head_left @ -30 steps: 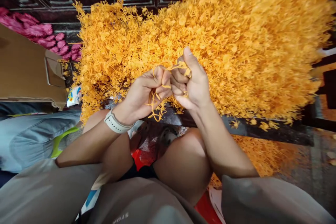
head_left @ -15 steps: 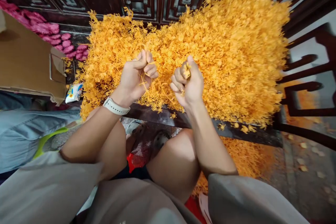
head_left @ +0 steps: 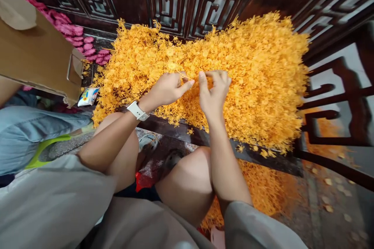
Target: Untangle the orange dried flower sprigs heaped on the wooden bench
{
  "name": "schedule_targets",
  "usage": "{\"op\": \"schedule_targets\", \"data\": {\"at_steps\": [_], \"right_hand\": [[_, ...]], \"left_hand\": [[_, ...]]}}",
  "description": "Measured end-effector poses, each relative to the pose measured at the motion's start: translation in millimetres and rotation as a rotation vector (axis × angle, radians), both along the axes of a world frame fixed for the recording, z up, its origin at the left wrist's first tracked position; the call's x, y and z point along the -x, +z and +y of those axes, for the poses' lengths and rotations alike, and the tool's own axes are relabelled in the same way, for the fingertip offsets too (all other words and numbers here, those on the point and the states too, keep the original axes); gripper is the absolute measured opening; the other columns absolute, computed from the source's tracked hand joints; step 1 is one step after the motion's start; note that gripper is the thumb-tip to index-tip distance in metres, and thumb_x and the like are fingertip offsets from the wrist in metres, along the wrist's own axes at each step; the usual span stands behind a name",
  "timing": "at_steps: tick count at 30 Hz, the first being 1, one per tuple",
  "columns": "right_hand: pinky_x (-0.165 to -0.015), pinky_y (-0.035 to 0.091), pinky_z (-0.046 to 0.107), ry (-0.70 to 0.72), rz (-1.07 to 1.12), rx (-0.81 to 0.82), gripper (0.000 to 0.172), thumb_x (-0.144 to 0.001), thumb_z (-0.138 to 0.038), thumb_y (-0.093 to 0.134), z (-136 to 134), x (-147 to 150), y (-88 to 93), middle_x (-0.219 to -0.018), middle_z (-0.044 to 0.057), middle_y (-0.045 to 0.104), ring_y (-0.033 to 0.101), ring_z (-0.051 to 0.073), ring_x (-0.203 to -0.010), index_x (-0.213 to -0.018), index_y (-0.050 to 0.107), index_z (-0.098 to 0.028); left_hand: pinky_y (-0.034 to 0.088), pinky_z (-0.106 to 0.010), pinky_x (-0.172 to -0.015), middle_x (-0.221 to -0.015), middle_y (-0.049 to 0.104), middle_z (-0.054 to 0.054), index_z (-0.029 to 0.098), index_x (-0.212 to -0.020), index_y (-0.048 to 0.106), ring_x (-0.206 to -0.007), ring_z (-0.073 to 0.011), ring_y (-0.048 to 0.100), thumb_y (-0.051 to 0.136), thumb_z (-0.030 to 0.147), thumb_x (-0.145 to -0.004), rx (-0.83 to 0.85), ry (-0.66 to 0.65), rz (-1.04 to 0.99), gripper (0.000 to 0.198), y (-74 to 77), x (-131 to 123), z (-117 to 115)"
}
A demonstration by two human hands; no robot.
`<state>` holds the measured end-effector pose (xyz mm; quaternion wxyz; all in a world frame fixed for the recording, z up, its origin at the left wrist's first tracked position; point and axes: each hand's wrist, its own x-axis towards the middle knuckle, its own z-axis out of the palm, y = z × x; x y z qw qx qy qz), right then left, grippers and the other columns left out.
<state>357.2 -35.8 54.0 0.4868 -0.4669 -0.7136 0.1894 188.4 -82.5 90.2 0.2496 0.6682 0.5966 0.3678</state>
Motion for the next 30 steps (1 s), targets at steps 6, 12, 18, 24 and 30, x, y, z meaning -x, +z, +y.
{"op": "schedule_targets", "data": {"at_steps": [6,12,18,24,30], "right_hand": [[-0.1,0.051,0.048,0.293,0.086,0.126,0.05,-0.1,-0.069,0.053,-8.2,7.4,0.2,-0.106,0.008,0.068,0.063,0.024,-0.102,-0.121,0.067,-0.025],[-0.079,0.056,0.04,0.349,0.158,0.24,0.073,-0.09,-0.065,0.072,-10.4,16.4,-10.4,-0.11,0.006,0.069,0.065,0.021,-0.084,-0.15,0.047,-0.031],[-0.095,0.057,0.045,0.343,0.167,0.242,0.049,-0.102,-0.067,0.049,-2.9,11.3,-10.7,-0.111,0.01,0.071,0.069,0.024,-0.101,-0.122,0.064,-0.025],[-0.11,0.053,0.051,0.372,0.11,0.224,0.058,-0.102,-0.073,0.043,-1.7,14.4,-15.5,-0.133,0.012,0.066,0.064,0.028,-0.127,-0.134,0.056,-0.026],[-0.089,0.061,0.045,0.311,0.212,0.226,0.062,-0.1,-0.072,0.051,1.5,21.9,-31.4,-0.109,0.008,0.066,0.069,0.025,-0.104,-0.143,0.044,-0.029]], "left_hand": [[0.04,-0.038,-0.072,-0.059,0.058,-0.008,0.02,-0.071,0.067,-0.068,-0.0248,0.059,0.059,0.045,-0.096,-0.008,0.005,0.346,0.037,-9.8,-1.9,-7.6],[0.045,-0.039,-0.075,-0.075,0.069,-0.014,0.015,-0.087,0.073,-0.078,-0.0272,0.065,0.056,0.026,-0.089,-0.005,-0.071,0.504,0.021,-28.2,-0.1,-8.6],[0.044,-0.037,-0.074,-0.073,0.069,-0.011,0.016,-0.08,0.072,-0.073,-0.0242,0.064,0.056,0.042,-0.098,0.037,-0.168,0.41,0.035,-17.5,6.9,-1.7],[0.045,-0.029,-0.072,-0.087,0.072,-0.007,0.016,-0.09,0.069,-0.076,-0.0168,0.061,0.073,0.027,-0.088,0.051,-0.134,-0.135,0.012,-12.9,0.6,5.3],[0.047,-0.026,-0.066,-0.082,0.069,-0.004,0.018,-0.106,0.068,-0.072,-0.0141,0.062,0.078,0.013,-0.083,0.109,-0.085,-0.601,0.026,-15.1,-3.9,7.6]]}}
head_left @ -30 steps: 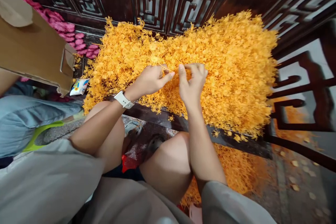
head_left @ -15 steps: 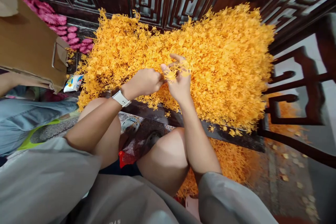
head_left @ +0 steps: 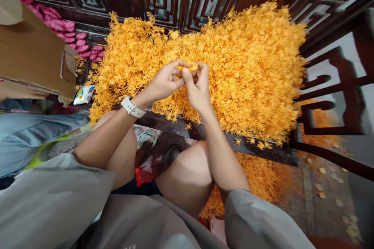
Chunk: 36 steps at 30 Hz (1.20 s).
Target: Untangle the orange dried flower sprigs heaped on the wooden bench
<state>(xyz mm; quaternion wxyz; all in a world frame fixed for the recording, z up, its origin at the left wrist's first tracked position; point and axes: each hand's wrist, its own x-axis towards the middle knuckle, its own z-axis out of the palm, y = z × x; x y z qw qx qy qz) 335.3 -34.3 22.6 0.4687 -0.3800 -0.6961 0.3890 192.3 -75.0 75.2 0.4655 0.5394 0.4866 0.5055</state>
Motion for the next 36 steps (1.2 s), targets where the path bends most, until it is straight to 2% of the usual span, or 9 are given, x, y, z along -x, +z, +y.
{"op": "schedule_targets", "data": {"at_steps": [3,6,9,12,15,17,20,28,36], "right_hand": [[-0.086,0.062,0.044,-0.006,0.072,-0.025,0.058,-0.102,-0.07,0.048,-0.6,2.5,1.3,-0.104,0.007,0.064,0.069,0.024,-0.101,-0.143,0.045,-0.029],[-0.083,0.063,0.043,0.018,0.127,-0.016,0.055,-0.102,-0.07,0.047,-2.3,4.2,7.8,-0.104,0.006,0.062,0.069,0.023,-0.101,-0.137,0.051,-0.028],[-0.071,0.061,0.036,0.045,0.186,0.018,0.049,-0.099,-0.071,0.053,-3.7,8.1,12.9,-0.098,0.004,0.06,0.067,0.019,-0.087,-0.122,0.057,-0.028],[-0.054,0.048,0.027,0.062,0.302,0.096,0.043,-0.096,-0.07,0.062,-6.2,16.4,18.2,-0.082,-0.001,0.053,0.052,0.012,-0.061,-0.103,0.055,-0.028],[-0.047,0.035,0.024,0.094,0.485,0.266,0.041,-0.094,-0.061,0.07,-10.9,25.9,28.9,-0.068,-0.007,0.039,0.03,0.008,-0.048,-0.091,0.047,-0.028],[-0.046,0.03,0.023,0.124,0.59,0.38,0.04,-0.094,-0.05,0.073,-14.9,31.3,38.2,-0.065,-0.008,0.033,0.023,0.008,-0.048,-0.086,0.042,-0.027],[-0.046,0.025,0.022,0.132,0.674,0.484,0.038,-0.092,-0.037,0.074,-21.5,37.8,51.3,-0.066,-0.007,0.034,0.019,0.009,-0.05,-0.082,0.038,-0.026],[-0.043,0.016,0.019,0.219,0.8,0.558,0.036,-0.084,-0.02,0.072,-36.7,55.5,72.5,-0.068,-0.006,0.039,0.015,0.008,-0.051,-0.079,0.037,-0.024],[-0.037,0.012,0.015,0.447,0.771,0.616,0.037,-0.078,-0.017,0.079,-25.9,70.6,75.2,-0.062,-0.008,0.039,0.015,0.005,-0.046,-0.075,0.042,-0.022]], "left_hand": [[0.048,-0.026,-0.066,-0.078,0.066,-0.001,0.017,-0.111,0.068,-0.07,-0.0131,0.063,0.077,0.008,-0.083,0.01,-0.003,-0.028,0.032,3.0,2.2,-0.4],[0.047,-0.025,-0.062,-0.073,0.062,0.0,0.017,-0.108,0.069,-0.064,-0.0115,0.061,0.072,0.017,-0.093,0.041,-0.012,-0.067,0.016,5.3,5.4,-1.9],[0.044,-0.024,-0.057,-0.071,0.06,0.001,0.018,-0.099,0.069,-0.057,-0.0095,0.056,0.07,0.027,-0.099,0.032,0.023,-0.145,0.009,6.0,7.4,-2.9],[0.038,-0.022,-0.052,-0.064,0.055,0.003,0.018,-0.087,0.066,-0.051,-0.0071,0.047,0.074,0.02,-0.096,0.032,0.113,-0.219,0.012,8.3,6.1,-3.2],[0.035,-0.021,-0.049,-0.058,0.05,0.004,0.018,-0.076,0.059,-0.048,-0.0062,0.043,0.068,0.012,-0.097,0.083,0.19,-0.308,0.024,14.7,2.0,-4.1],[0.035,-0.021,-0.05,-0.058,0.052,0.003,0.018,-0.073,0.057,-0.048,-0.0064,0.045,0.063,0.011,-0.1,0.104,0.219,-0.378,0.028,19.8,-0.2,-5.2],[0.034,-0.021,-0.049,-0.059,0.053,0.002,0.017,-0.071,0.057,-0.048,-0.0066,0.046,0.061,0.011,-0.1,0.134,0.236,-0.504,0.03,23.8,1.3,-7.1],[0.042,-0.017,-0.056,-0.072,0.059,0.0,0.014,-0.07,0.061,-0.058,-0.005,0.051,0.06,0.0,-0.087,0.181,0.086,-0.974,0.023,23.3,22.2,-12.8],[0.036,-0.018,-0.054,-0.064,0.044,0.002,0.016,-0.06,0.05,-0.053,-0.006,0.039,0.055,-0.006,-0.089,0.232,0.135,-1.077,0.036,39.3,39.9,-22.9]]}}
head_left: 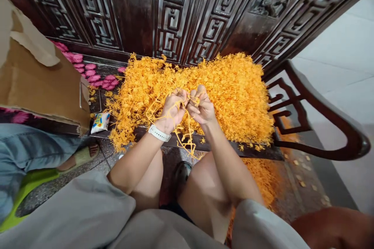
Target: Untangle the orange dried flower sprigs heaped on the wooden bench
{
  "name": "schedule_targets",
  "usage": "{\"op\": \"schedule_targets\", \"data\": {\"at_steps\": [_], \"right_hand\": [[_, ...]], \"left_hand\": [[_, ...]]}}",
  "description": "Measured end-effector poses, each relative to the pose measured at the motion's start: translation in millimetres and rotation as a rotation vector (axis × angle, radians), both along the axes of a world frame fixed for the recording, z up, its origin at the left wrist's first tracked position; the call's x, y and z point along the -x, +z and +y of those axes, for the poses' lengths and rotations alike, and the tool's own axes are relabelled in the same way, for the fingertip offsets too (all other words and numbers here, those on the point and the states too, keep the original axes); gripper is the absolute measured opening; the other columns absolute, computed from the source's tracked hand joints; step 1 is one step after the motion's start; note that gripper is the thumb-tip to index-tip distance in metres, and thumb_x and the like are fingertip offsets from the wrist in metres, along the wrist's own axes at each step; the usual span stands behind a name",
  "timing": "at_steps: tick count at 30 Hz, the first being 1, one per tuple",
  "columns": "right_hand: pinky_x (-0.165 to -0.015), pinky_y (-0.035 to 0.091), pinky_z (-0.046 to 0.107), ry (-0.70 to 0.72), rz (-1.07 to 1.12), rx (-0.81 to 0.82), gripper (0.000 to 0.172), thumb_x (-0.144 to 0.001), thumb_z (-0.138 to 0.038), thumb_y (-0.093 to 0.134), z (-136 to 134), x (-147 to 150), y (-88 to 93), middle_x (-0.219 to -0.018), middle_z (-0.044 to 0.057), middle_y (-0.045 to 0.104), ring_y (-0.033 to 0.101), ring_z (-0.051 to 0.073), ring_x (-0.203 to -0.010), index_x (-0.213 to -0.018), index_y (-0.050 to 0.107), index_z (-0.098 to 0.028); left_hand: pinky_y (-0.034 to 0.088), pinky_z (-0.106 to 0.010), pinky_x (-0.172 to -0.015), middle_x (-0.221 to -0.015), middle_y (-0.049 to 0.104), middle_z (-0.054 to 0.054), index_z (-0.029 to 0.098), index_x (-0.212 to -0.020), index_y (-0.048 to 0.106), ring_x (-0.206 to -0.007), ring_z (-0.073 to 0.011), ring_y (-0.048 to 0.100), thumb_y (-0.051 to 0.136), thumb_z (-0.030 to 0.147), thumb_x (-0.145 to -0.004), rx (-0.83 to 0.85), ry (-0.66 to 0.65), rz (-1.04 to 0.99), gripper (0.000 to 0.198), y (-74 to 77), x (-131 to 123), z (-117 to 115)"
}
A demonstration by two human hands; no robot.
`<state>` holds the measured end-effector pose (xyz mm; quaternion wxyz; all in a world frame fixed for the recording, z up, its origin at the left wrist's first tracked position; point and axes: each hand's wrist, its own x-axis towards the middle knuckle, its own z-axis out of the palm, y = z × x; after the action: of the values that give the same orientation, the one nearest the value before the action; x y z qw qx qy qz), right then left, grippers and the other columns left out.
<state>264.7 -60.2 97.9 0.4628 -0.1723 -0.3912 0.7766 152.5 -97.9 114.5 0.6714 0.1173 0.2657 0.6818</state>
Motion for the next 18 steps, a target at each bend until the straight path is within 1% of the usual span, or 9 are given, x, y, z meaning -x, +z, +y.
{"op": "schedule_targets", "data": {"at_steps": [4,7,9,12,15,18], "right_hand": [[-0.035,0.008,0.016,0.068,-0.033,-0.045,0.037,-0.072,-0.02,0.079,9.7,-4.0,-3.8,-0.059,-0.009,0.042,0.012,0.004,-0.044,-0.075,0.043,-0.023],[-0.032,0.005,0.016,0.13,0.026,-0.078,0.035,-0.07,-0.02,0.079,13.6,-7.7,-7.3,-0.057,-0.01,0.044,0.011,0.003,-0.042,-0.076,0.044,-0.023],[-0.031,0.005,0.015,0.182,0.076,-0.088,0.033,-0.071,-0.02,0.078,13.5,-10.4,-8.9,-0.055,-0.011,0.042,0.01,0.004,-0.041,-0.076,0.046,-0.023],[-0.031,0.005,0.013,0.201,0.086,-0.064,0.029,-0.072,-0.02,0.076,11.1,-15.8,-9.1,-0.052,-0.012,0.035,0.007,0.004,-0.042,-0.077,0.048,-0.023],[-0.03,0.006,0.012,0.166,0.056,-0.047,0.029,-0.07,-0.023,0.078,9.3,-21.7,-8.1,-0.05,-0.012,0.03,0.006,0.004,-0.042,-0.076,0.05,-0.024],[-0.029,0.008,0.011,0.159,0.104,-0.088,0.028,-0.073,-0.028,0.084,7.1,-26.0,-9.8,-0.049,-0.012,0.033,0.009,0.004,-0.04,-0.076,0.056,-0.024]], "left_hand": [[0.036,-0.016,-0.054,-0.064,0.045,0.002,0.015,-0.061,0.051,-0.054,-0.005,0.041,0.051,-0.008,-0.092,0.002,-0.038,-0.075,0.038,4.0,3.3,-4.3],[0.038,-0.015,-0.056,-0.063,0.046,0.001,0.014,-0.062,0.053,-0.054,-0.005,0.042,0.048,-0.005,-0.096,-0.013,-0.097,-0.133,0.04,5.7,4.3,-7.0],[0.037,-0.015,-0.054,-0.059,0.044,0.001,0.014,-0.062,0.054,-0.051,-0.0058,0.04,0.045,-0.001,-0.1,-0.008,-0.134,-0.156,0.042,5.7,4.4,-7.4],[0.036,-0.016,-0.052,-0.055,0.042,0.002,0.014,-0.063,0.056,-0.048,-0.0059,0.037,0.042,0.003,-0.103,0.041,-0.13,-0.176,0.044,6.0,2.3,-7.5],[0.036,-0.018,-0.053,-0.054,0.04,0.003,0.016,-0.065,0.056,-0.048,-0.0065,0.035,0.048,0.01,-0.106,0.055,-0.135,-0.143,0.041,8.8,-4.0,-10.6],[0.037,-0.022,-0.055,-0.054,0.038,0.004,0.018,-0.067,0.054,-0.05,-0.0084,0.036,0.06,0.021,-0.104,0.044,-0.167,-0.069,0.037,10.9,-10.1,-14.8]]}}
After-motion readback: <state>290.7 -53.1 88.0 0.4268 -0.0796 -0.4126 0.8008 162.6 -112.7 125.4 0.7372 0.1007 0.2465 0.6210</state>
